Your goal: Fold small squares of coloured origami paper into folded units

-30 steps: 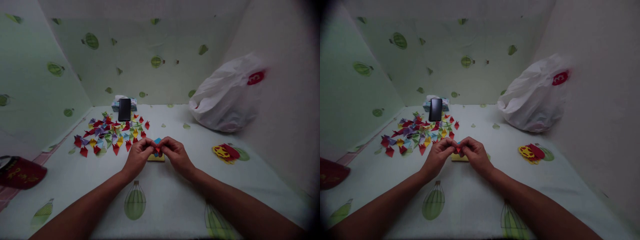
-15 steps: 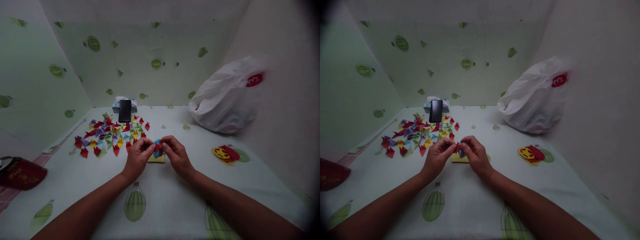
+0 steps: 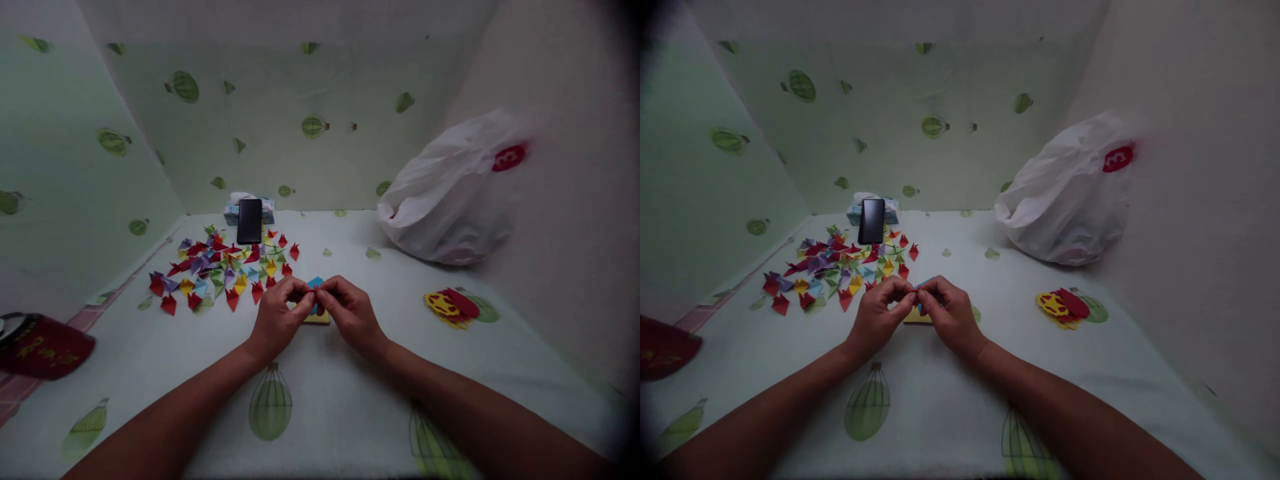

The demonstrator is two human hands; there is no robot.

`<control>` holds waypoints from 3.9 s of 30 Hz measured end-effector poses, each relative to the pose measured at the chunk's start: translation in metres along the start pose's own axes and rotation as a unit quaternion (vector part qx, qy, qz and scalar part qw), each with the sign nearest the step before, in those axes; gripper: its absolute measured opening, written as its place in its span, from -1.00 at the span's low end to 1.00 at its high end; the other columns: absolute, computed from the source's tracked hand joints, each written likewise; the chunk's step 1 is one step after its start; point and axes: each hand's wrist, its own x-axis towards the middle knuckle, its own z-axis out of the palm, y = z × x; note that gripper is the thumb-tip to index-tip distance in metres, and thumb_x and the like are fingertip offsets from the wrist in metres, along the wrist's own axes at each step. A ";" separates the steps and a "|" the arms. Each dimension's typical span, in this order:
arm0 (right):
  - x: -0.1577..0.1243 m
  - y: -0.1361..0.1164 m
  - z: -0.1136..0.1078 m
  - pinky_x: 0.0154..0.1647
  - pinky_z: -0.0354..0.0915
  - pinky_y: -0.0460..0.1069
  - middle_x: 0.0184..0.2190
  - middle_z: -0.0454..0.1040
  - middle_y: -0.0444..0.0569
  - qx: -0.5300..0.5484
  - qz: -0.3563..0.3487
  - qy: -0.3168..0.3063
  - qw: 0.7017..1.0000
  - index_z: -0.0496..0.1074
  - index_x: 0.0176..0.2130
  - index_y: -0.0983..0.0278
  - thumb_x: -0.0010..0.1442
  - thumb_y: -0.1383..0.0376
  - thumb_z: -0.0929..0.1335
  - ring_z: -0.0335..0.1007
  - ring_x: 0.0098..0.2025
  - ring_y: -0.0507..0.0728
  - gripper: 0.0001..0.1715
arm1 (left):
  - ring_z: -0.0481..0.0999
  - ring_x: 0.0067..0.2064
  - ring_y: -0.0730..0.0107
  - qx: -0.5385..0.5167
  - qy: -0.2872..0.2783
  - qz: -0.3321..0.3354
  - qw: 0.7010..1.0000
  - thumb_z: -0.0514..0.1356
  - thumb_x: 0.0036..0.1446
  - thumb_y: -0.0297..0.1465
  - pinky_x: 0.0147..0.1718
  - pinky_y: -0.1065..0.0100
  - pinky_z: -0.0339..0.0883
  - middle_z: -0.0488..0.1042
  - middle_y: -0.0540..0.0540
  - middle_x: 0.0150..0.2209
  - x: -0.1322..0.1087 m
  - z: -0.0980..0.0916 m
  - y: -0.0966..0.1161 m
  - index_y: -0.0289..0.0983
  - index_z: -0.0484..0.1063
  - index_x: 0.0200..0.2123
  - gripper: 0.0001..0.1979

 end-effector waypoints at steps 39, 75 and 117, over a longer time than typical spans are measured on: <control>-0.003 0.006 0.003 -0.30 0.29 0.01 -0.36 0.38 -0.01 -0.294 -0.209 0.007 0.933 0.33 -0.26 0.24 0.26 0.46 0.24 0.34 -0.31 0.13 -0.86 | 0.49 -0.44 0.40 -0.038 0.012 -0.107 0.993 0.25 0.07 -0.36 -0.42 0.40 0.36 0.46 0.00 -0.49 -0.002 0.003 -0.001 -0.27 0.37 -0.44 -0.87; 0.011 0.004 -0.003 -0.54 0.12 -0.10 -0.64 0.34 -0.20 0.198 0.246 -0.055 0.947 0.35 -0.53 0.30 0.08 0.20 0.44 0.20 -0.64 -0.06 -0.70 | 0.33 -0.57 0.56 -0.221 -0.084 -0.260 0.936 0.25 0.01 -0.31 -0.52 0.47 0.19 0.41 0.03 -0.57 0.008 -0.003 -0.010 -0.32 0.37 -0.52 -0.80; 0.009 0.001 -0.004 -0.45 0.23 -0.06 -0.48 0.37 -0.13 0.017 0.048 -0.012 0.999 0.40 -0.37 0.26 0.20 0.14 0.39 0.25 -0.48 0.01 -0.76 | 0.47 -0.49 0.47 -0.120 -0.047 -0.100 0.987 0.30 0.07 -0.33 -0.46 0.44 0.34 0.48 0.02 -0.50 0.008 -0.005 -0.007 -0.31 0.50 -0.38 -0.86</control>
